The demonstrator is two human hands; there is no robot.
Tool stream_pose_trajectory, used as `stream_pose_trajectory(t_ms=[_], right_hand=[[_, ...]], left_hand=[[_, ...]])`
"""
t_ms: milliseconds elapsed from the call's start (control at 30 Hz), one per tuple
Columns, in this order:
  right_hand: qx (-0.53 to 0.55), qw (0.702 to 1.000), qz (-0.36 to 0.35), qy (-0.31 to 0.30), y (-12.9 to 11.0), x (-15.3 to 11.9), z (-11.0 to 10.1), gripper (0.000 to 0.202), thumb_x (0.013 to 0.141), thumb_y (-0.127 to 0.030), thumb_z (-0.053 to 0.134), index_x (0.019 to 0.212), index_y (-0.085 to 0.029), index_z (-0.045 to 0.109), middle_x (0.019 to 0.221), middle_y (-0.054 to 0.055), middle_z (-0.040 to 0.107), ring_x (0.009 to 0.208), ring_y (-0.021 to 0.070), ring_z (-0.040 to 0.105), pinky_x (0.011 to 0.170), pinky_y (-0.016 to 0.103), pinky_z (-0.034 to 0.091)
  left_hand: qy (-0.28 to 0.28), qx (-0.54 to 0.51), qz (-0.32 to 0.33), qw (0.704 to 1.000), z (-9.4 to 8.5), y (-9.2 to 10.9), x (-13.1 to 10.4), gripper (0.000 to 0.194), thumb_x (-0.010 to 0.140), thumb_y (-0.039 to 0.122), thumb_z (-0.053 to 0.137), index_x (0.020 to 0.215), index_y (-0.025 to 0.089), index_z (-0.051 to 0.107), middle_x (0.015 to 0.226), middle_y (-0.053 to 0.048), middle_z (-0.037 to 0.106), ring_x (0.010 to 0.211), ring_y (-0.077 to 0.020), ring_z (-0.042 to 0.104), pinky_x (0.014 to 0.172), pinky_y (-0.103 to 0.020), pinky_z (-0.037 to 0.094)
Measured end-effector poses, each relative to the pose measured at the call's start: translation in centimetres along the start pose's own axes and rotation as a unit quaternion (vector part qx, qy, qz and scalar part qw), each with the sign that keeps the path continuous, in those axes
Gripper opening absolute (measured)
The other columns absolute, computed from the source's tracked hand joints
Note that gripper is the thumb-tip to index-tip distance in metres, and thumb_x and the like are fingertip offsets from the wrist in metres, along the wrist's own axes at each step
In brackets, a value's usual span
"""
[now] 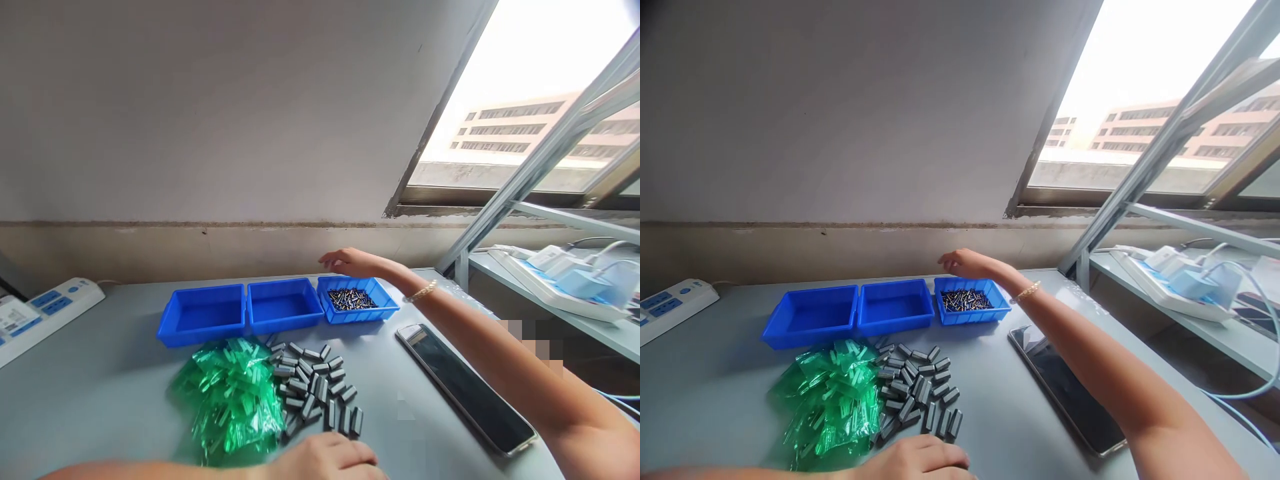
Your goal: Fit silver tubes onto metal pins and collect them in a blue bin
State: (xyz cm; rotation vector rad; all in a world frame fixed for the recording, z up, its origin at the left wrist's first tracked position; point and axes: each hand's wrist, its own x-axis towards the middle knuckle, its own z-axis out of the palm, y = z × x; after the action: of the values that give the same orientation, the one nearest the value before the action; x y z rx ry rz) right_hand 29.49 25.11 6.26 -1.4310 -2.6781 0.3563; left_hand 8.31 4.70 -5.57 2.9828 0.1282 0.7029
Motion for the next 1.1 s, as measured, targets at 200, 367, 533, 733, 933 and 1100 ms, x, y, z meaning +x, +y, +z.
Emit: stream_pose_trajectory(t_ms=[200, 367, 533, 733, 933, 1100], right_hand=[[0.009, 0.999, 0.048, 0.01, 4.7, -4.7, 2.8, 0.023, 0.096, -0.032, 0.058, 0.111, -0.015, 0.062, 0.108, 0.006, 0.066, 0.089, 0.018, 0.066, 0.078, 0.037, 0.057], [0.001, 0.991, 0.065, 0.12, 4.6, -7.3, 3.2, 0.023, 0.097, -0.036, 0.056, 0.097, -0.014, 0.064, 0.088, 0.002, 0.067, 0.073, 0.0139, 0.064, 0.069, 0.031, 0.055], [0.001, 0.962, 0.052, 0.269, 2.3, -10.3, 1.1, 0.04, 0.099, -0.043, 0.041, 0.081, -0.015, 0.065, 0.071, 0.004, 0.063, 0.063, 0.0154, 0.057, 0.06, 0.028, 0.047], [0.004, 0.953, -0.022, 0.301, -3.7, -11.2, 1.1, 0.028, 0.098, -0.031, 0.047, 0.083, -0.017, 0.066, 0.079, 0.005, 0.065, 0.065, 0.0145, 0.059, 0.062, 0.026, 0.048], [-0.015, 0.94, -0.088, 0.329, -8.5, -10.2, 3.4, 0.02, 0.096, -0.018, 0.048, 0.093, -0.016, 0.068, 0.08, 0.006, 0.064, 0.07, 0.0165, 0.059, 0.064, 0.029, 0.052], [-0.061, 0.906, -0.142, 0.393, -9.9, -9.7, 5.1, 0.027, 0.095, -0.007, 0.045, 0.106, -0.017, 0.068, 0.083, 0.007, 0.06, 0.071, 0.0175, 0.051, 0.061, 0.031, 0.05]], left_hand=[[0.005, 0.039, 0.034, 0.999, 0.7, -0.1, 0.0, 0.016, 0.101, 0.026, 0.049, 0.108, 0.025, 0.064, 0.116, 0.0, 0.073, 0.106, -0.0133, 0.066, 0.092, -0.021, 0.051], [0.064, 0.164, 0.048, 0.983, 0.2, -0.3, 0.2, 0.027, 0.101, 0.032, 0.049, 0.126, 0.029, 0.057, 0.128, -0.005, 0.068, 0.119, -0.0222, 0.062, 0.1, -0.036, 0.048], [0.096, 0.22, 0.009, 0.971, -0.3, 0.2, 0.1, 0.025, 0.1, 0.031, 0.049, 0.122, 0.028, 0.061, 0.114, -0.004, 0.076, 0.104, -0.0237, 0.069, 0.1, -0.043, 0.043], [0.007, 0.229, -0.051, 0.972, -2.2, 0.5, -0.3, 0.036, 0.098, 0.034, 0.046, 0.125, 0.016, 0.06, 0.119, -0.013, 0.073, 0.114, -0.0304, 0.063, 0.103, -0.046, 0.032], [-0.069, 0.213, -0.111, 0.968, -3.2, 0.6, 0.1, 0.075, 0.094, 0.063, 0.033, 0.122, -0.001, 0.061, 0.126, -0.025, 0.067, 0.116, -0.0359, 0.06, 0.101, -0.045, 0.035], [0.041, 0.159, 0.027, 0.986, -0.6, 0.8, 0.3, 0.027, 0.098, 0.025, 0.048, 0.113, 0.012, 0.066, 0.123, -0.011, 0.072, 0.113, -0.0255, 0.063, 0.097, -0.035, 0.046]])
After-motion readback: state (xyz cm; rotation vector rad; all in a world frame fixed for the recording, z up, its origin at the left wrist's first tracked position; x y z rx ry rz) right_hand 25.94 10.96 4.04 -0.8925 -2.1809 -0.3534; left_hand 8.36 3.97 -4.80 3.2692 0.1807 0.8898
